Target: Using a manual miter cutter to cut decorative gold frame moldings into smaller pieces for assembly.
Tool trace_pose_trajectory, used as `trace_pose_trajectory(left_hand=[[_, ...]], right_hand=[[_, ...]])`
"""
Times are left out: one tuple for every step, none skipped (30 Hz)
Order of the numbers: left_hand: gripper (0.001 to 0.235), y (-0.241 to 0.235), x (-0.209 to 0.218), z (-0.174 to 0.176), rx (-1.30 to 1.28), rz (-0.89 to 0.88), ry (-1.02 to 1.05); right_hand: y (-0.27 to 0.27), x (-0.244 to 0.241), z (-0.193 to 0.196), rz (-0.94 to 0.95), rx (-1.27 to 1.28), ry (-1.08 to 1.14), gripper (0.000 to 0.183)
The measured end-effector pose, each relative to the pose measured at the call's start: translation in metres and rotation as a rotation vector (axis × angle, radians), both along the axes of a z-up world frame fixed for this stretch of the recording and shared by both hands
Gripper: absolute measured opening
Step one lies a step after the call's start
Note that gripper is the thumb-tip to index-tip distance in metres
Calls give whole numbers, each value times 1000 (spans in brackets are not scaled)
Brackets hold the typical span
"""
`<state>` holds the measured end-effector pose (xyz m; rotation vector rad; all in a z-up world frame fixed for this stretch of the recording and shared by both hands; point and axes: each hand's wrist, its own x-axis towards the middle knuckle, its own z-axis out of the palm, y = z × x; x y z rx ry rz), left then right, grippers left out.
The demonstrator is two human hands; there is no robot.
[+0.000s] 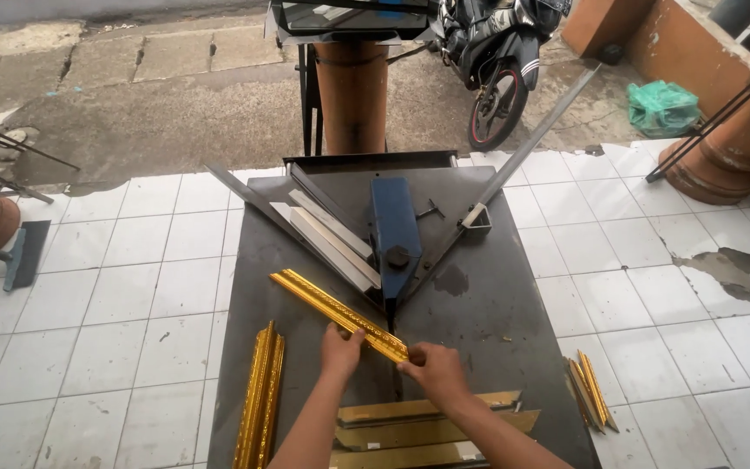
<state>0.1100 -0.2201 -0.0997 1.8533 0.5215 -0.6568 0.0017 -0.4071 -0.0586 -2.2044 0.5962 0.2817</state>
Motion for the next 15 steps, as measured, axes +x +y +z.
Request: trace_pose_trajectory(left_hand=[[92,-2,-5,0,-1,3,1],[92,-3,-10,1,210,-105,-119],[93,-4,-15,1,419,-214,-238],[93,-5,-19,-3,419,-213,-234],[101,-6,-23,-6,506,-261,-324],[110,-7,-29,-10,592,-311,-413],[110,-7,-31,-15,590,-313,-407],[105,-7,-30,-19,652,-379,-450],[102,-8,-28,-24,714,-445,-492],[102,-5,-26,-19,712,-446,-487],[103,-3,-23,-13,721,-500,-458],[104,0,-16,-7,732,-552,-431],[104,2,-11,2,732,-550,-429],[101,4,-8,10,734,-589,-408],[98,5,-5,18,735,-628,-386]], right_hand=[[2,4,-10,3,-1,1,35],[4,8,-19,-4,-17,-40,38],[7,12,-29,-10,-33,-82,42],[5,14,-33,-9,-33,-78,42],[3,16,-37,50,-38,-91,40],[2,15,-42,107,-43,-103,39],[-4,12,-35,107,-43,-97,39],[-11,12,-28,154,-86,-117,35],[-18,12,-21,201,-128,-138,32],[-33,12,-24,201,-129,-133,32],[-49,13,-27,206,-276,-147,35],[-64,19,-29,212,-421,-166,38],[-73,24,-19,214,-421,-166,38],[-81,26,-8,226,-481,14,58],[-90,28,2,235,-541,193,84]])
